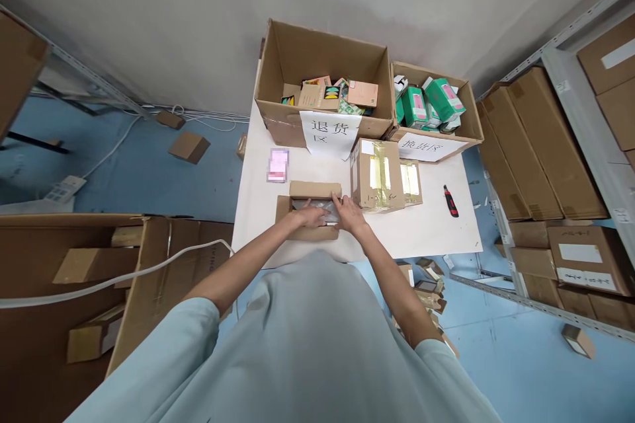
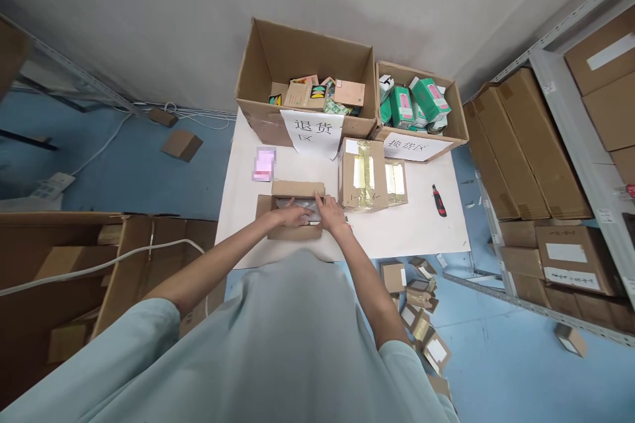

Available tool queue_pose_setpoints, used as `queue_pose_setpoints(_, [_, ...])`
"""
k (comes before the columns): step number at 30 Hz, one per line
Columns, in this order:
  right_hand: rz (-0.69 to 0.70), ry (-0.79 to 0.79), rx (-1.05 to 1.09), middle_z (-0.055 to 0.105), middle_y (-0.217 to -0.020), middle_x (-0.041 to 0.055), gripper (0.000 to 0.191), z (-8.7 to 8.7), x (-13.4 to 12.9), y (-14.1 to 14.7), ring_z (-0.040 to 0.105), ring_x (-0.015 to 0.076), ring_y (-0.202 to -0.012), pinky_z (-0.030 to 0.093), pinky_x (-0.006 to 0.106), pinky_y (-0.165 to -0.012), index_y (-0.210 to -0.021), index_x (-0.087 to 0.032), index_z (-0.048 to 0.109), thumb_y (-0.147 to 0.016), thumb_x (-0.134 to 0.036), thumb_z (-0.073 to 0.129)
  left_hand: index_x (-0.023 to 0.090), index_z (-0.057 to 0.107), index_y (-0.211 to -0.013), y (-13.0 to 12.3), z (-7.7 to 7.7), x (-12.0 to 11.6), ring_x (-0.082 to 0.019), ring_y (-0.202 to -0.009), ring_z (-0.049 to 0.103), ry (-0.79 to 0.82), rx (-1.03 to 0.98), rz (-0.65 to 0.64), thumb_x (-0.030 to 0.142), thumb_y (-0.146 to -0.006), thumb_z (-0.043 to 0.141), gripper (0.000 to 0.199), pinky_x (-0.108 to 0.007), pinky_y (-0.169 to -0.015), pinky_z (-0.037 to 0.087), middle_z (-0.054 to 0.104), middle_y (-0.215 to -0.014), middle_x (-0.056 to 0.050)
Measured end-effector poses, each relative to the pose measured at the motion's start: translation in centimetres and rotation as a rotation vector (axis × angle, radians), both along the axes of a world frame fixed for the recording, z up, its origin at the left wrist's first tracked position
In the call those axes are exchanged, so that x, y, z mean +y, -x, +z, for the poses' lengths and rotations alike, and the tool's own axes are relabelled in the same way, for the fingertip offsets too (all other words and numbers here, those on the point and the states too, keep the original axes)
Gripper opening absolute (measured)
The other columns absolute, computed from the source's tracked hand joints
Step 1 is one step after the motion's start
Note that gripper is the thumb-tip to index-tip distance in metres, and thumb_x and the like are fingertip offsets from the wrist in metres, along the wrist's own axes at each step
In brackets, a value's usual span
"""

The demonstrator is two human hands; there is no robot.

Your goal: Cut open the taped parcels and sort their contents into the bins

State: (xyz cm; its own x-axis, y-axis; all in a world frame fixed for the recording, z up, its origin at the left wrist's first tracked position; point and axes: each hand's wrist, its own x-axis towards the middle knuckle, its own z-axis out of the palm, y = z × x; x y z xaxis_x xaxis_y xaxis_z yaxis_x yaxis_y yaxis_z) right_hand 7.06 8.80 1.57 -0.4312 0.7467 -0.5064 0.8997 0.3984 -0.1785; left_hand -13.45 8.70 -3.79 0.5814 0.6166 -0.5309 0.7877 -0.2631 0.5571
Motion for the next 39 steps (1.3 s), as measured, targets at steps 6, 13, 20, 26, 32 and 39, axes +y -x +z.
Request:
queue_pose_setpoints(6, [-0.013,0.031,-0.039,0.051,-0.161,0.0243,0.140,-0.6,0.4,0.5,0.050,0.0387,-0.152,0.046,0.046,-0.123,-0.184,-0.023,0.014,-0.077,-0.035,0.104,0.019,0.079,-0.131,-1.1,-0.7,0.5,-0.038,-0.134,0.074,-0.023,0.034,-0.039,0.035,-0.091,0.076,0.043,-0.059,-0.138,0.026,0.084,-0.126,-0.020])
queue_pose_setpoints(13, [-0.109,0.054,0.001,0.052,-0.162,0.0241,0.138,-0.8,0.3,0.2,0.051,0.0421,-0.153,0.045,0.049,-0.125,-0.184,-0.025,0.021,-0.074,-0.027,0.105,0.019,0.086,-0.106,-2.3,-0.2,-0.1,-0.039,-0.119,0.079,-0.103,-0.042,0.002,0.019,-0.090,0.075,0.020,-0.045,-0.113,0.057,0.084,-0.114,-0.022])
queue_pose_setpoints(20, [-0.242,0.124,0.082,0.051,-0.164,0.0236,0.140,-0.3,-0.5,0.4,0.048,0.0445,-0.158,0.045,0.050,-0.125,-0.184,-0.029,0.021,-0.072,-0.025,0.105,0.026,0.079,-0.136,0.8,1.7,-0.3,-0.033,-0.122,0.079,-0.168,-0.063,0.073,0.020,-0.090,0.076,0.046,-0.039,-0.110,0.058,0.084,-0.126,-0.016])
queue_pose_setpoints(26, [-0.535,0.058,0.432,0.048,-0.170,0.0249,0.145,0.6,-3.4,-0.6,0.048,0.0418,-0.160,0.044,0.054,-0.127,-0.186,-0.027,0.012,-0.073,-0.035,0.103,0.023,0.078,-0.141,4.5,7.4,-1.1,-0.038,-0.117,0.080,-0.215,-0.107,0.136,0.011,-0.088,0.069,0.055,-0.043,-0.108,0.058,0.084,-0.124,-0.016])
queue_pose_setpoints(32, [-0.799,0.140,1.086,0.048,-0.176,0.0222,0.151,1.6,-6.4,-3.8,0.049,0.0359,-0.162,0.042,0.054,-0.131,-0.185,-0.028,0.016,-0.066,-0.067,0.101,0.020,0.082,-0.130,7.7,16.4,-1.8,-0.035,-0.118,0.079,0.000,-0.853,0.553,0.045,-0.096,0.080,0.043,-0.039,-0.104,0.064,0.085,-0.123,-0.008])
queue_pose_setpoints(39, [-0.779,0.441,1.409,0.058,-0.170,0.0232,0.138,4.2,-6.9,-7.0,0.062,0.0352,-0.152,0.052,0.053,-0.123,-0.182,-0.022,0.028,-0.079,-0.111,0.048,0.018,0.074,-0.144,0.2,19.2,-2.4,-0.040,-0.142,0.071,0.434,-1.295,0.984,0.037,-0.080,0.099,0.072,-0.056,-0.125,0.057,0.084,-0.132,-0.014])
